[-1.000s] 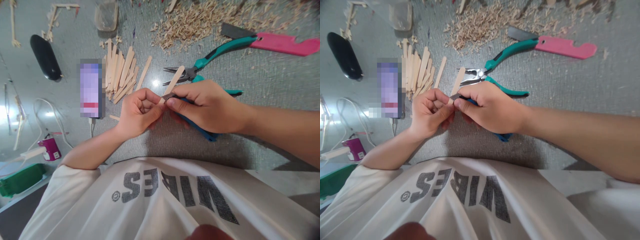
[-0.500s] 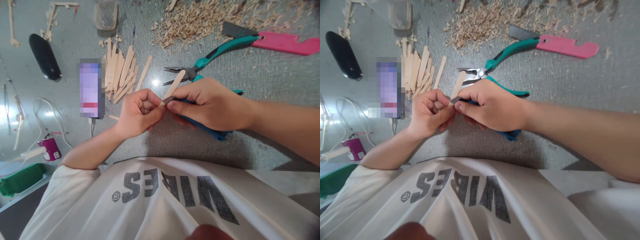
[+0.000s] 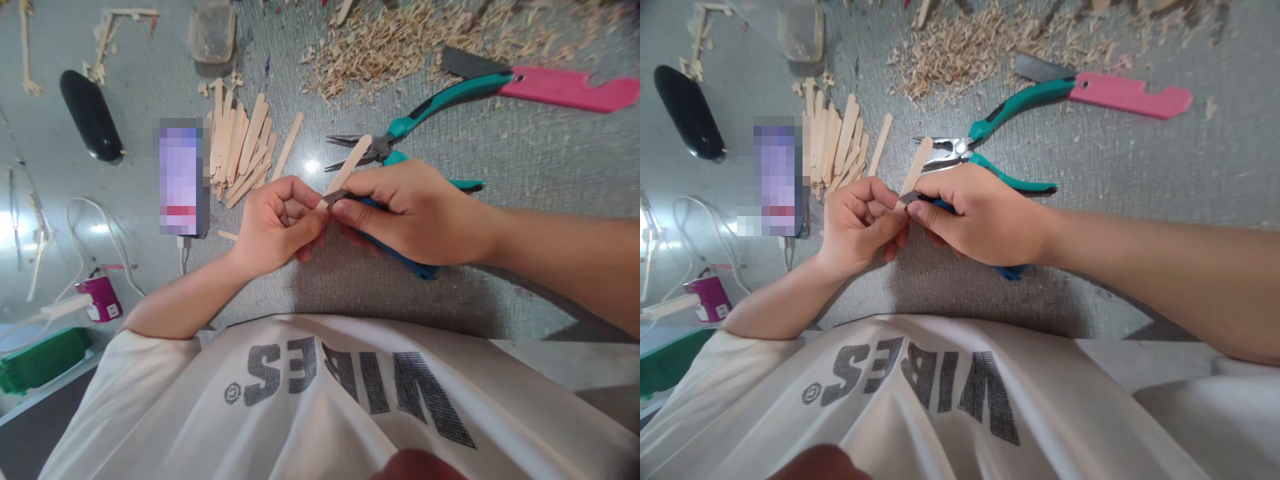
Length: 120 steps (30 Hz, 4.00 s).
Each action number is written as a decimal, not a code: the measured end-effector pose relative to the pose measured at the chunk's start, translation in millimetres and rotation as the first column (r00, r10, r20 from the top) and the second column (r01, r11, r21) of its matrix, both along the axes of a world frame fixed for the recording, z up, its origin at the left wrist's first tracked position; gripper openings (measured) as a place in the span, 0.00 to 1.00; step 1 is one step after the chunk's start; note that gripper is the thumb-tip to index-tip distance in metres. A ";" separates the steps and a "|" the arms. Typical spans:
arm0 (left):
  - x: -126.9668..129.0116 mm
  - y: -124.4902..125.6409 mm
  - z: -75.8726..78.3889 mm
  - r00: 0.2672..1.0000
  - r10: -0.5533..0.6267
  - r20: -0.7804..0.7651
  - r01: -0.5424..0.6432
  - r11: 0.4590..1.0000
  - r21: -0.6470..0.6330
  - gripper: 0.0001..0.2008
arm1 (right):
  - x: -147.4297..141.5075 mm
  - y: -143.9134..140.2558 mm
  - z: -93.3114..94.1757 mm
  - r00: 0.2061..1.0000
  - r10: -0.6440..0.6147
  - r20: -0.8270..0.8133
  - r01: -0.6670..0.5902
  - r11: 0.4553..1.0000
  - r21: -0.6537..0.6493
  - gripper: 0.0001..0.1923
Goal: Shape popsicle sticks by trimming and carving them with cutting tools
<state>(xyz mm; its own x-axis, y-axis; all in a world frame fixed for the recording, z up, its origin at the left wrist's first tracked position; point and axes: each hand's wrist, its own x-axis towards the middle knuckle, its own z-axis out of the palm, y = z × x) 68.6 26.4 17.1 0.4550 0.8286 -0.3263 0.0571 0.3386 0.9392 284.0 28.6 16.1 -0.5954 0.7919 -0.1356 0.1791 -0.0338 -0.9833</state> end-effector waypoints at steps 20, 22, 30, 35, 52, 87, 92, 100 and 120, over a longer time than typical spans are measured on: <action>-2.0 -0.4 -5.1 1.000 -0.006 -0.024 0.007 0.998 0.060 0.27 | -0.1 0.6 0.8 1.000 0.005 0.017 -0.004 0.998 -0.061 0.17; -1.7 -3.8 -7.6 1.000 -0.001 -0.031 0.003 0.996 0.093 0.25 | -0.9 -1.8 -1.0 0.996 -0.080 -0.047 0.075 0.991 -0.110 0.14; -7.2 -17.7 -21.8 0.952 0.134 -0.276 0.185 0.466 0.865 0.15 | -9.4 -10.1 -14.1 0.884 -0.374 -0.280 0.333 0.925 -0.183 0.24; -10.3 -32.3 11.5 0.785 0.347 -0.513 0.441 0.269 0.856 0.15 | -10.8 -6.0 -16.3 0.870 -0.387 -0.305 0.343 0.920 -0.190 0.28; -86.1 -73.3 1.0 0.351 0.391 -0.851 0.515 0.678 0.524 0.26 | -15.7 -7.2 -18.8 0.859 -0.418 -0.296 0.382 0.908 -0.174 0.30; -70.2 -98.9 -14.0 0.442 0.698 -0.564 0.225 0.522 0.823 0.07 | -15.1 -8.0 -12.9 0.908 -0.344 -0.237 0.309 0.935 -0.172 0.30; -68.9 -96.4 -14.3 0.457 0.639 -0.619 0.269 0.564 0.781 0.05 | -14.8 -8.2 -12.1 0.911 -0.347 -0.222 0.313 0.933 -0.175 0.30; -70.8 -99.7 -13.0 0.530 0.576 -0.623 0.271 0.581 0.768 0.08 | -15.3 -8.0 -10.0 0.910 -0.349 -0.225 0.313 0.932 -0.183 0.30; -144.8 -103.6 -12.2 0.229 0.707 -0.669 0.232 0.628 0.743 0.24 | -14.7 -8.5 -7.6 0.909 -0.352 -0.224 0.313 0.931 -0.189 0.29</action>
